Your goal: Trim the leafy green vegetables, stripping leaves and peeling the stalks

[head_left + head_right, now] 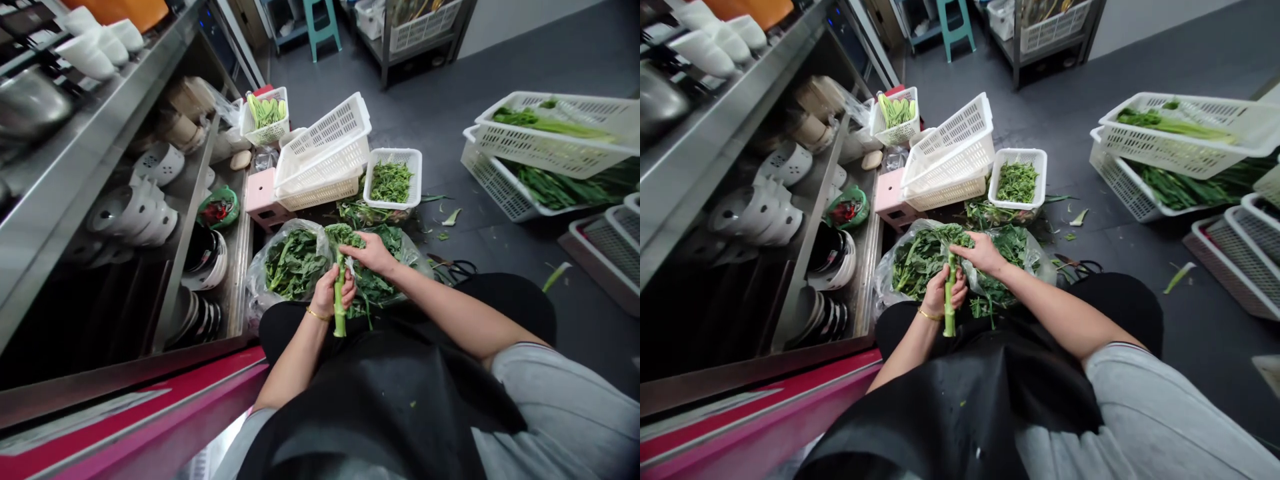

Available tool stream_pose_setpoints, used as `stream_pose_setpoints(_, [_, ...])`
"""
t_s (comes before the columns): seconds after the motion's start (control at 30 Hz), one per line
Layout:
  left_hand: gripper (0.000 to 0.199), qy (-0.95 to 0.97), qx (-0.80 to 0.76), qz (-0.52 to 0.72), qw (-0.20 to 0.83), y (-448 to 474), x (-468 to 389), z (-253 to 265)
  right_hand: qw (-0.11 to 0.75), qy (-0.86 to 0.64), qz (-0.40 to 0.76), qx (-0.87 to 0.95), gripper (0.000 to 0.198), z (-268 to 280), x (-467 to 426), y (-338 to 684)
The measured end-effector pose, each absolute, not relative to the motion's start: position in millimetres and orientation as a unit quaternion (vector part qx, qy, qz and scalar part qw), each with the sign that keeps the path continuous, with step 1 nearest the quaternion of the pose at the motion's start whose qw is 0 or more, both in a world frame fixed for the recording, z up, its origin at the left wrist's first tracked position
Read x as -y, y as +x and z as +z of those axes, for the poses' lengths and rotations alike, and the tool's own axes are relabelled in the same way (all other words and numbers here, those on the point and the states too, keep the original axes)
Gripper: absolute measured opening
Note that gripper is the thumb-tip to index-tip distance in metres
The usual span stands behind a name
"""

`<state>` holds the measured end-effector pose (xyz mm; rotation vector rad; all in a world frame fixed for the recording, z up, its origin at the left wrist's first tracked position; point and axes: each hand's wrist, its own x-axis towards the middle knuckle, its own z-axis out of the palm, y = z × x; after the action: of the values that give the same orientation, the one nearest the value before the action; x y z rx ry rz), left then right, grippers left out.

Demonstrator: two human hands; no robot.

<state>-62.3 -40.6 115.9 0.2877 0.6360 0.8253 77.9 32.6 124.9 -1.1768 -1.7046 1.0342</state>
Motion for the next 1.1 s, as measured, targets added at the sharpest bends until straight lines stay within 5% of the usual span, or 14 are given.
stream_pose_setpoints(0.13, [0.042, 0.016, -0.313, 0.41, 0.856, -54, 22, 112, 0.371, -0.357, 0.161, 0.842, 0.034, 119, -46, 78])
stream_pose_setpoints(0.23, [0.043, -0.054, -0.333, 0.442, 0.831, -54, 5, 103, 0.351, -0.293, 0.118, 0.881, 0.036, 123, -75, 90])
stream_pose_setpoints(0.37, [0.041, -0.054, -0.349, 0.465, 0.812, -63, -13, 86, 0.354, -0.557, 0.145, 0.737, 0.038, 114, -168, 140])
stream_pose_setpoints(0.53, [0.035, -0.019, -0.385, 0.47, 0.794, -65, -21, 74, 0.195, -0.72, 0.145, 0.65, 0.082, 101, -244, 197])
stream_pose_setpoints(0.6, [0.033, 0.013, -0.408, 0.481, 0.776, -62, -22, 74, 0.199, -0.699, 0.18, 0.663, 0.069, 104, -223, 189])
stream_pose_setpoints(0.67, [0.033, 0.045, -0.43, 0.515, 0.74, -55, -22, 76, 0.182, -0.611, 0.312, 0.704, 0.045, 107, -175, 161])
stream_pose_setpoints(0.77, [0.034, 0.088, -0.451, 0.569, 0.682, -39, -19, 82, 0.087, -0.392, 0.518, 0.755, 0.038, 106, -84, 116])
stream_pose_setpoints(1.0, [0.051, 0.313, -0.457, 0.399, 0.731, -3, 23, 97, 0.289, -0.489, 0.686, 0.455, 0.03, 110, 32, 179])
stream_pose_setpoints(1.1, [0.045, 0.346, -0.526, 0.329, 0.704, -8, 29, 99, 0.455, -0.591, 0.603, 0.284, 0.035, 113, 69, 291])
